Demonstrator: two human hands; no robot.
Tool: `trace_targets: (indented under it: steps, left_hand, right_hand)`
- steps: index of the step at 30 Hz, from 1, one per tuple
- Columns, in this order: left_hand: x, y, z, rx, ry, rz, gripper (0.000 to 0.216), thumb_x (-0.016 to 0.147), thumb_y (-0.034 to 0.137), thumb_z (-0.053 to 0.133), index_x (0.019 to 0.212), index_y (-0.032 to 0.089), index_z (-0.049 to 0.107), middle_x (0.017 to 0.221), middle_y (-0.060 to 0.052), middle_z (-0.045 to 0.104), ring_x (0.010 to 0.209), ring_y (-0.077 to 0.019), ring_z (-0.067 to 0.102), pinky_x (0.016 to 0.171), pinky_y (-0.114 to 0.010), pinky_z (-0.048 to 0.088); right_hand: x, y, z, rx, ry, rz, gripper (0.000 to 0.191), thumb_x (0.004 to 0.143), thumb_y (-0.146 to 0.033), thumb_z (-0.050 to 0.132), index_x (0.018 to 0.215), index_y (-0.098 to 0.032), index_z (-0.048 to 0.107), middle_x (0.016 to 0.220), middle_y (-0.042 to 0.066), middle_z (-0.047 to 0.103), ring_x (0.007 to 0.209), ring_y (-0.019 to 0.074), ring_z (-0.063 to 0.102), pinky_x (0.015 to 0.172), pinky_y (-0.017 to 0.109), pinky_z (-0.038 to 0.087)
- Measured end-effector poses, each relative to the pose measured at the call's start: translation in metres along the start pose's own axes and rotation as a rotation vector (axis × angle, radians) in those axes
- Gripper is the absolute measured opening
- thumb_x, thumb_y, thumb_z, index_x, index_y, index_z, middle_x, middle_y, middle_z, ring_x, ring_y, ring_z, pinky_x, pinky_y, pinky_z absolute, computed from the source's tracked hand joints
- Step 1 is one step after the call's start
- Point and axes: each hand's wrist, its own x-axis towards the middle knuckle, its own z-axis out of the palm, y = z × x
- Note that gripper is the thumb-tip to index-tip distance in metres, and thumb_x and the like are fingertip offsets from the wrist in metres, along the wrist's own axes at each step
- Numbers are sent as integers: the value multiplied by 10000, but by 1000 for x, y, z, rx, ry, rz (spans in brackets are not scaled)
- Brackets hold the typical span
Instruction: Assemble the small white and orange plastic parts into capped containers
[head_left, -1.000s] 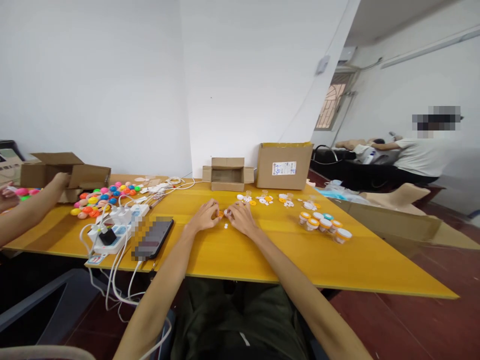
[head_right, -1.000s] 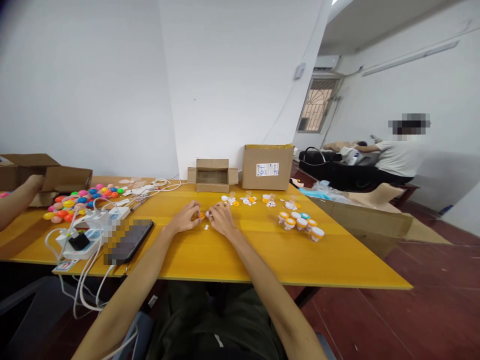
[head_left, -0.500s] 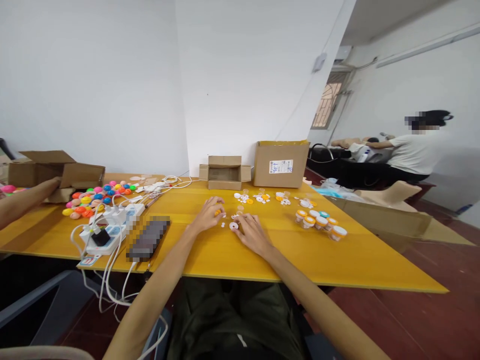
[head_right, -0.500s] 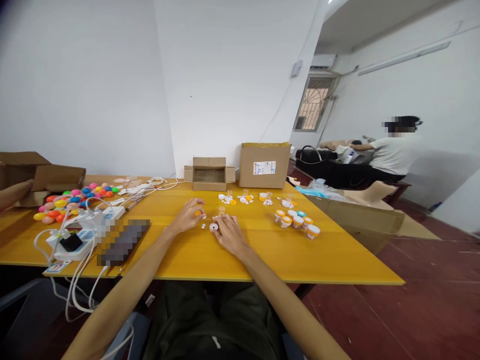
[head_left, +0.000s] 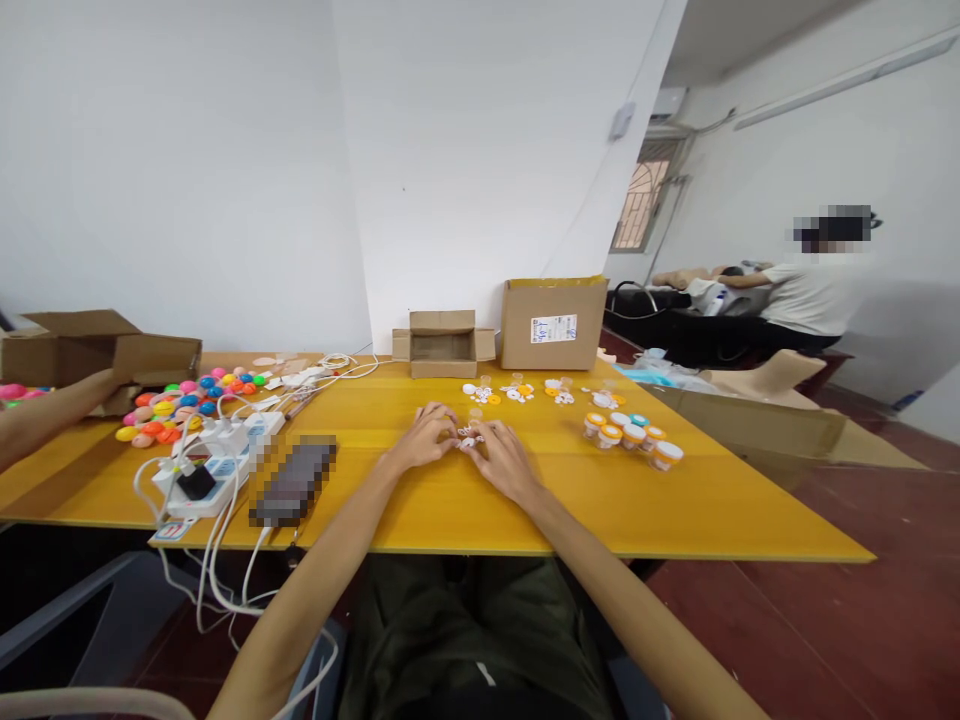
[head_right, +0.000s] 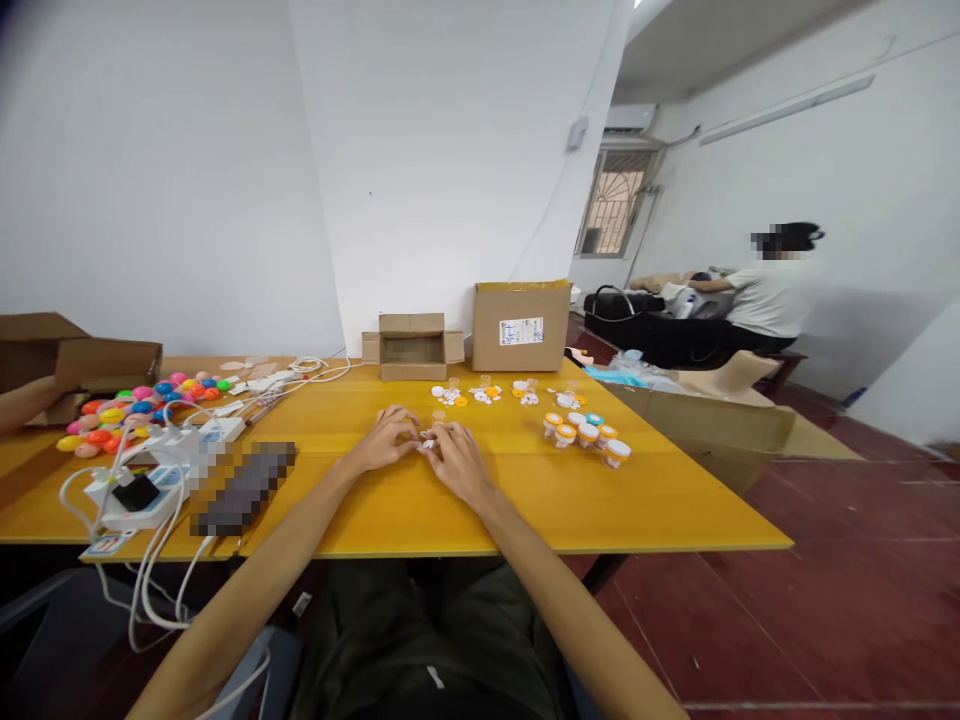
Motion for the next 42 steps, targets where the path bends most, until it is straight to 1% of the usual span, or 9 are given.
trace_targets:
  steps: [5, 11, 16, 20, 24, 29, 32, 36, 42]
  left_hand:
    - [0, -1, 1, 11, -19, 11, 92, 841, 277, 617, 864, 276, 707, 1112, -48, 644, 1146, -264, 472, 1028, -465, 346]
    - [-1, 5, -2, 14, -38, 22, 90, 843, 248, 589, 839, 262, 678, 1081, -43, 645, 1128, -259, 481, 1012, -453, 357]
    - [0, 9, -3, 31, -61, 24, 113, 796, 169, 586, 802, 250, 664, 1074, -42, 648, 1125, -259, 483, 1005, -446, 358]
    - [0, 10, -3, 7, -68, 24, 77, 795, 185, 600, 799, 241, 653, 1061, -41, 646, 1119, -256, 482, 1001, -440, 355]
    - [-1, 8, -6, -44, -39, 3, 58, 797, 236, 622, 850, 249, 644, 1115, -33, 631, 1140, -255, 466, 1005, -440, 348]
    - [-1, 3, -9, -80, 36, -42, 149, 821, 211, 545, 927, 250, 642, 1151, -34, 624, 1127, -248, 476, 985, -431, 348]
    - [0, 1, -8, -78, 78, -58, 195, 799, 176, 535, 946, 248, 640, 1122, -36, 635, 1111, -248, 480, 968, -416, 350]
    - [1, -2, -7, -51, 106, -72, 241, 773, 140, 522, 953, 248, 640, 1089, -36, 644, 1102, -253, 480, 951, -410, 350]
    - [-1, -8, -5, 14, 62, -43, 234, 769, 146, 540, 952, 253, 639, 1065, -34, 644, 1081, -251, 484, 945, -410, 346]
  right_hand:
    - [0, 0, -3, -15, -83, -34, 150, 917, -299, 581, 798, -260, 664, 844, 48, 691, 884, 227, 599, 798, 353, 457]
    - [1, -1, -8, -12, -119, -23, 140, 914, -267, 584, 811, -259, 679, 863, 48, 710, 917, 226, 599, 808, 350, 449]
    - [3, -1, -7, 41, -78, 41, 122, 902, -239, 582, 823, -255, 673, 903, 44, 719, 914, 223, 619, 802, 345, 464]
    - [3, 2, -6, 101, -34, 68, 113, 897, -231, 572, 843, -251, 669, 914, 48, 722, 924, 229, 623, 816, 356, 475]
    - [4, 3, -6, 199, 27, 20, 108, 899, -226, 563, 873, -250, 666, 943, 48, 722, 947, 229, 624, 850, 367, 486]
    - [8, 0, -1, 303, 93, -35, 86, 903, -257, 577, 891, -260, 663, 939, 47, 709, 953, 234, 611, 858, 376, 491]
    - [11, -2, 3, 326, 90, -56, 93, 906, -254, 569, 886, -265, 659, 938, 48, 697, 975, 236, 602, 864, 378, 490]
    - [11, -2, 7, 301, 61, -60, 76, 894, -247, 579, 882, -258, 653, 933, 54, 687, 930, 231, 605, 828, 368, 496]
    - [10, -1, 7, 249, 21, -77, 75, 908, -271, 573, 907, -256, 646, 941, 53, 680, 943, 227, 597, 835, 361, 481]
